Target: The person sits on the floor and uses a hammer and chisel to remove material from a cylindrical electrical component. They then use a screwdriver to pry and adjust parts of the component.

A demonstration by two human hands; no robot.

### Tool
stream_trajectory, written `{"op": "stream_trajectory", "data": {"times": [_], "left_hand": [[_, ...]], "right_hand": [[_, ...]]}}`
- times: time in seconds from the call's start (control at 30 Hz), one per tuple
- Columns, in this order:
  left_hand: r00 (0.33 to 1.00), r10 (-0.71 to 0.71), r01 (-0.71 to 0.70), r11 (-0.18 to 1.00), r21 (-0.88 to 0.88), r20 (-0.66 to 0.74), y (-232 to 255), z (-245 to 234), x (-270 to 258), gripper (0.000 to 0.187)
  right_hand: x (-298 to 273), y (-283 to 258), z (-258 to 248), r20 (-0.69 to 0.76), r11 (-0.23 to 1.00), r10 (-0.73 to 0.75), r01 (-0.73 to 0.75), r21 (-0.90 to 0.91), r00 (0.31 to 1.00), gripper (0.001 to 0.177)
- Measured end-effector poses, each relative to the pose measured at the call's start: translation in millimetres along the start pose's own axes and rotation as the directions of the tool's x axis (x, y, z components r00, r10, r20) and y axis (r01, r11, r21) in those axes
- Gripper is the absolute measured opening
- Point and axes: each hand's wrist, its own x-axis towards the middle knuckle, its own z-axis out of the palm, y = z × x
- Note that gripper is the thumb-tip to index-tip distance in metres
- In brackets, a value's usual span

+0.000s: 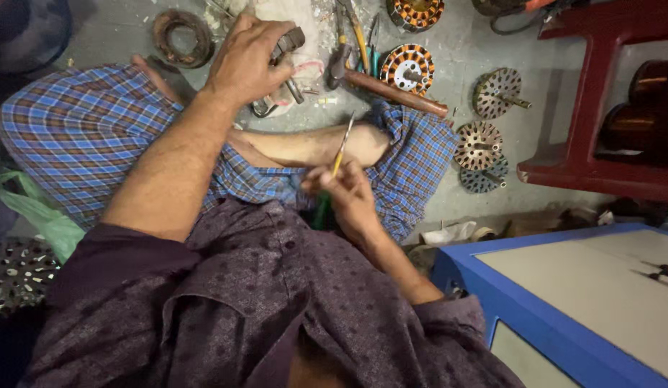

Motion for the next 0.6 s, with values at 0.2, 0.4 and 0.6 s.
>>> {"op": "stream_trajectory", "data": {"times": [0.2, 0.4, 0.6], "left_hand": [[0.993, 0.060, -0.055, 0.997, -0.051, 0.103, 8, 17, -6, 0.069], [0.978, 0.073, -0.082, 0.996, 0.041, 0.195, 17, 24, -14, 0.080], [0.979, 0.067, -0.078, 0.996, 0.052, 0.191, 18, 22, -14, 0.076]], "right_hand": [[-3, -46, -8, -0.063, 0.799, 0.061, -0.086, -0.596, 0.996, 0.061], [23, -93, -32, 0.303, 0.056, -0.263, 0.328, -0.943, 0.916, 0.042], [25, -101, -28, 0.199, -0.007, -0.210, 0.202, -0.979, 0.957, 0.040]]}}
